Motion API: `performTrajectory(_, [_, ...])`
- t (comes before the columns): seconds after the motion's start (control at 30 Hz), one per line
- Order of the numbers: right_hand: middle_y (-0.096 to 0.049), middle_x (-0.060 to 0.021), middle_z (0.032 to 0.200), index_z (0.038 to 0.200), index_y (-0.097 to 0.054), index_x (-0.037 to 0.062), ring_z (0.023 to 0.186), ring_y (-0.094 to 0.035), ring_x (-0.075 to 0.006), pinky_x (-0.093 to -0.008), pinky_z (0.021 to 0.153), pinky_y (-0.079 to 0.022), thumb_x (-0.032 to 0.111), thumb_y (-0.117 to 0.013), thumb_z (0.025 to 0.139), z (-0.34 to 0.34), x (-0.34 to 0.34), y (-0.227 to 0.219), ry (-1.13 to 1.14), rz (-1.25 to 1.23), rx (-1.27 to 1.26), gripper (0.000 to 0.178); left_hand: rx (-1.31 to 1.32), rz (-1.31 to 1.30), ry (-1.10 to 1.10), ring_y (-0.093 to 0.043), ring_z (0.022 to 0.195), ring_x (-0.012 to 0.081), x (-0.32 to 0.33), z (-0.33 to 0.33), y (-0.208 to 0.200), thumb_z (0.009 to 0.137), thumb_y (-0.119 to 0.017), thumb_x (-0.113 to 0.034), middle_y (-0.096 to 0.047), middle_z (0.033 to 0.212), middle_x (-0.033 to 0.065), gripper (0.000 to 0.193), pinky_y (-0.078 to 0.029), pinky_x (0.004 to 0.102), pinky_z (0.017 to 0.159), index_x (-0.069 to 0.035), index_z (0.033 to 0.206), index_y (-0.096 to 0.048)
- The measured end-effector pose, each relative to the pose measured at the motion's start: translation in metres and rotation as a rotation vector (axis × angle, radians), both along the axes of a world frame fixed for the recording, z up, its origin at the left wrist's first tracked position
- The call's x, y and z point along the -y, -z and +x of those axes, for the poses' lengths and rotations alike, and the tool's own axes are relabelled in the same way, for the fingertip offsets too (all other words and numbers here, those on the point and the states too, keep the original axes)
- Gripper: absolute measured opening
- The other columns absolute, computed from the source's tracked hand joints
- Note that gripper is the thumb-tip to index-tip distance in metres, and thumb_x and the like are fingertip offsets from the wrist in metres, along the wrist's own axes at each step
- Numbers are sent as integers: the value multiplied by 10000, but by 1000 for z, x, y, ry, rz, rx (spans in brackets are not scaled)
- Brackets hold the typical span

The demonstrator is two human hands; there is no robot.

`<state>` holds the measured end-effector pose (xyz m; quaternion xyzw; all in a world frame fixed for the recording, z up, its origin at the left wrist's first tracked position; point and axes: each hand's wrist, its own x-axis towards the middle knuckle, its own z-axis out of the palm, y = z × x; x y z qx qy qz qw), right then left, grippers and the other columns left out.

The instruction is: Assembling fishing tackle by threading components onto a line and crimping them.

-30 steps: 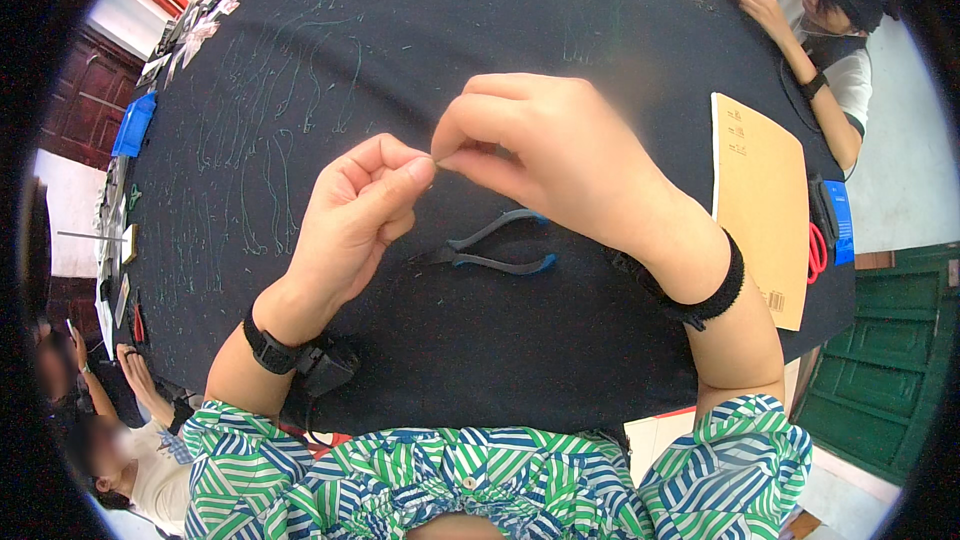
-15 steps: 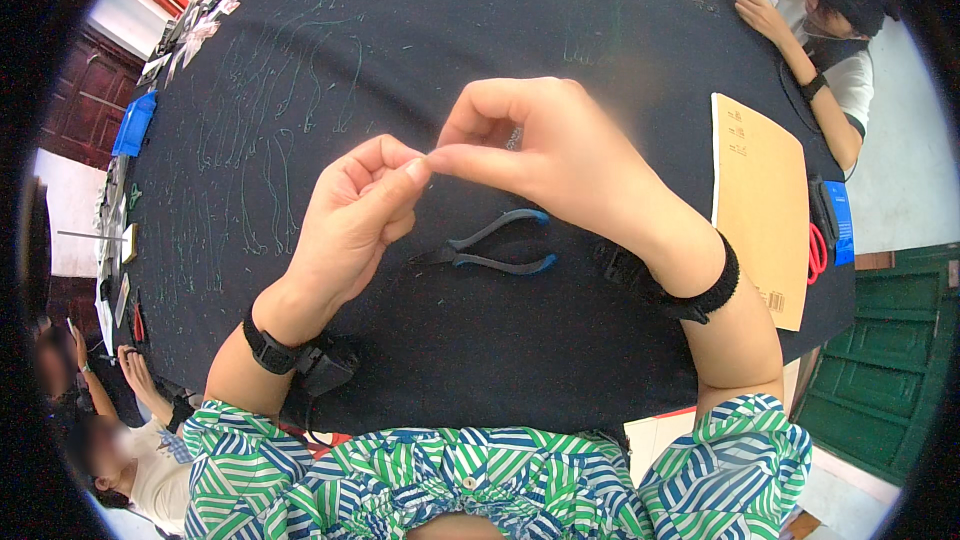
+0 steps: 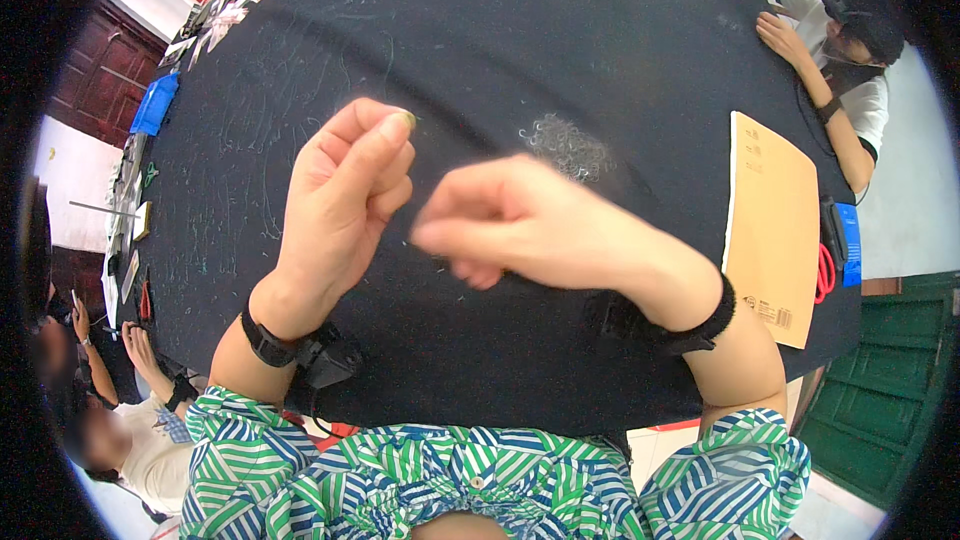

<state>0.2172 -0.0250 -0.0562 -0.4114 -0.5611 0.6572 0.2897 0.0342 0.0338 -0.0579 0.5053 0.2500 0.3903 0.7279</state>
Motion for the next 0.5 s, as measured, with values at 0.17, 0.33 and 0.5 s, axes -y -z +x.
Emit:
performTrajectory(0.17, [-514,49,622,826,-636,48,526,-426,-23,-171,473,-331,285,-566,960,34,-2,-33,293,237,66,281,16,38,-9,-260,543,8,-11,-9,6,967,-559,-128,-345,653,-95,78,-218,192,472,-55,956,-580])
performTrajectory(0.33, [-587,-20,780,849,-553,53,525,-378,-46,-173,461,-327,288,-467,994,59,-3,-37,374,381,-424,289,5,51,-9,-261,548,10,-13,-10,7,965,-561,-120,-353,658,-91,72,-220,194,473,-54,945,-582])
performTrajectory(0.5, [-576,-126,1201,973,-569,57,638,-472,-75,-181,486,-415,265,-461,995,62,-6,-39,342,156,-928,235,-9,58,-16,-260,549,9,-14,-10,8,966,-562,-121,-354,658,-90,76,-218,195,472,-51,944,-581])
